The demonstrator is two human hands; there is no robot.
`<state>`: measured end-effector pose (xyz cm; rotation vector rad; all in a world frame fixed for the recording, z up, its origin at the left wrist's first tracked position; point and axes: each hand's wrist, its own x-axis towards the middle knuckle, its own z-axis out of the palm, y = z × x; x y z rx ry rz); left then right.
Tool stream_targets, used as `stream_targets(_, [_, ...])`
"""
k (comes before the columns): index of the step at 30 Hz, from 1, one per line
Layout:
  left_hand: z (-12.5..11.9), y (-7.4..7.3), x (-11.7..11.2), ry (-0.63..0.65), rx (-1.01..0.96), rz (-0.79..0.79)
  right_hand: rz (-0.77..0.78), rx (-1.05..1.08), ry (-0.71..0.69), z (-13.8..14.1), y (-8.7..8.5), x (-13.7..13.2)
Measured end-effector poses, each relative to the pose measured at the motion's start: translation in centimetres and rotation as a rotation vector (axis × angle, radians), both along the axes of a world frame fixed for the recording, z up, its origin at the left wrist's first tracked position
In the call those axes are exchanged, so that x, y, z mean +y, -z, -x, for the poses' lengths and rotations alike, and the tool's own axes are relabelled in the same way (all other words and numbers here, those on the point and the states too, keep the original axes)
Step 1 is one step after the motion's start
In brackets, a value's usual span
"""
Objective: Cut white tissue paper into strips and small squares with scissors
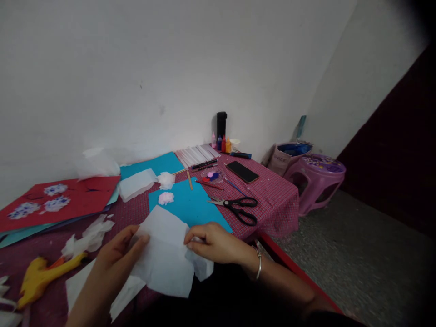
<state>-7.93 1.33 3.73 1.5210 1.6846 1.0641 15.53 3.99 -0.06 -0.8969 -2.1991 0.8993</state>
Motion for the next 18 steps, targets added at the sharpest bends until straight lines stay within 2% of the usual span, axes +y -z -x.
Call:
stream_targets(3, [-0.5, 0.7, 0.6, -0.13, 0.476, -0.367, 0.067, 0.025, 0.016, 0.2, 0.2, 0.2])
stream_targets(5, [-1.3, 0.7, 0.2, -0.105, 0.651, -0.531, 0.168, 0.116, 0.035, 0.3, 0.4, 0.3])
stream_targets(7, [-2.3, 0.4, -0.9, 0.063, 0.709, -0.518, 0.362, 0.296, 0.07, 0.4, 0.6, 0.7])
stream_targets(9, [-3.2, 0.1, -2.1, 0.229, 0.76, -0.423, 0.55, 0.469, 0.115, 0.5, 0.9, 1.2])
stream_targets(13, [-4.4, -0.1, -3.3, 0.448, 0.814, -0.3, 0.717, 0.655, 0.197, 0.9, 1.9, 2.3])
stream_targets(15, [-4.7, 0.2, -3.2, 0.483, 0.818, -0.271, 0.78, 0.733, 0.215, 1.1, 2.3, 2.5])
stream_targets(18, [-5.0, 0.9, -2.5, 0.33, 0.833, -0.273, 0.847, 0.809, 0.2, 1.6, 2.6, 2.3])
